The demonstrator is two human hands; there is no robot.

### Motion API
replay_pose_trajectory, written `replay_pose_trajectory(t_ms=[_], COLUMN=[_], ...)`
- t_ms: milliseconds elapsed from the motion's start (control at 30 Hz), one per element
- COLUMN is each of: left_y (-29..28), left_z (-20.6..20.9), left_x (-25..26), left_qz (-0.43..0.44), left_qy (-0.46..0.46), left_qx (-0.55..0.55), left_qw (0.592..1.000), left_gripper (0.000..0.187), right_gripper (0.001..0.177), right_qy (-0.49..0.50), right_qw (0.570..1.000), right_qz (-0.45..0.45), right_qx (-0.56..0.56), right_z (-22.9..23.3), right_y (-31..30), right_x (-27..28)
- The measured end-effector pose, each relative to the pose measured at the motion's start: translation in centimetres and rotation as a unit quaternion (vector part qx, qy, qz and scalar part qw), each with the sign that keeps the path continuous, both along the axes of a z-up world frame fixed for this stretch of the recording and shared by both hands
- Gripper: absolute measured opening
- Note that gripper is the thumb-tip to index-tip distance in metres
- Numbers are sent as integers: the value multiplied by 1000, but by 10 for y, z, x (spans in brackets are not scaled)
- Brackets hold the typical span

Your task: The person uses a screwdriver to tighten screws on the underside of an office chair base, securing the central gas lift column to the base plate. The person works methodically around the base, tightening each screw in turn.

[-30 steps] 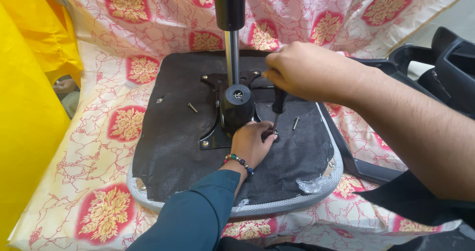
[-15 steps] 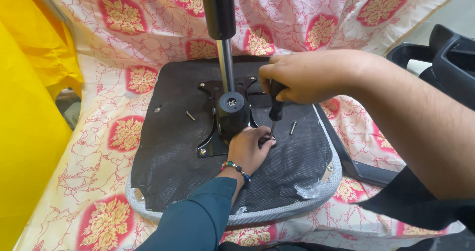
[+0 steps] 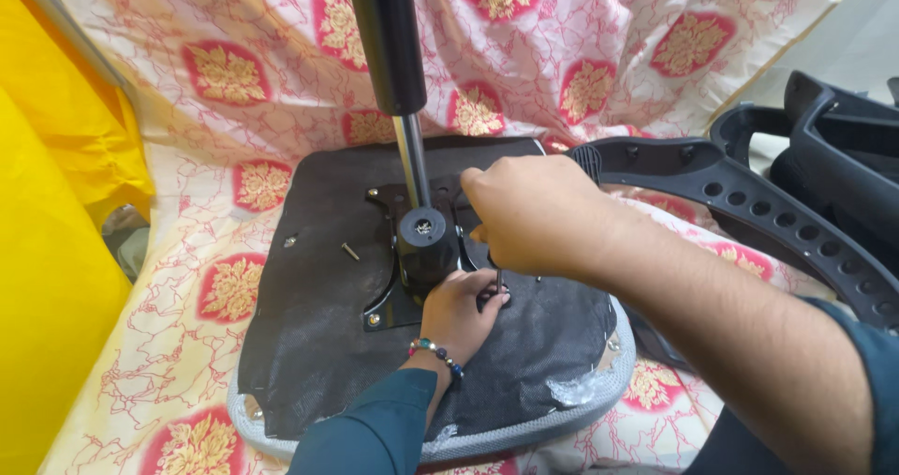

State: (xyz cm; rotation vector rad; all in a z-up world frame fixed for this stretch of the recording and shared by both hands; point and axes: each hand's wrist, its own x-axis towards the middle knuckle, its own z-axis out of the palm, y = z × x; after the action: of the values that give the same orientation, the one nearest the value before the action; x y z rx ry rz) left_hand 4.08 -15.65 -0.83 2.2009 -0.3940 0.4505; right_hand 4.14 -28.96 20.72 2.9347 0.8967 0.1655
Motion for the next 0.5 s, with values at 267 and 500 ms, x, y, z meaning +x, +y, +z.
replay_pose_trajectory(t_ms=[267, 500], left_y=[0, 0], left_z=[0, 9], left_x=[-1, -3], left_qz=[2, -20], left_qy=[7, -28], left_qx=[17, 11], left_qw=[1000, 999], left_gripper=[17, 23], right_gripper=[54, 44], right_qy=[11, 178], right_qw=[962, 874], right_qz=[-39, -58], right_qx=[271, 448], right_z=[-13, -39], right_y=[-28, -51], right_x=[20, 42])
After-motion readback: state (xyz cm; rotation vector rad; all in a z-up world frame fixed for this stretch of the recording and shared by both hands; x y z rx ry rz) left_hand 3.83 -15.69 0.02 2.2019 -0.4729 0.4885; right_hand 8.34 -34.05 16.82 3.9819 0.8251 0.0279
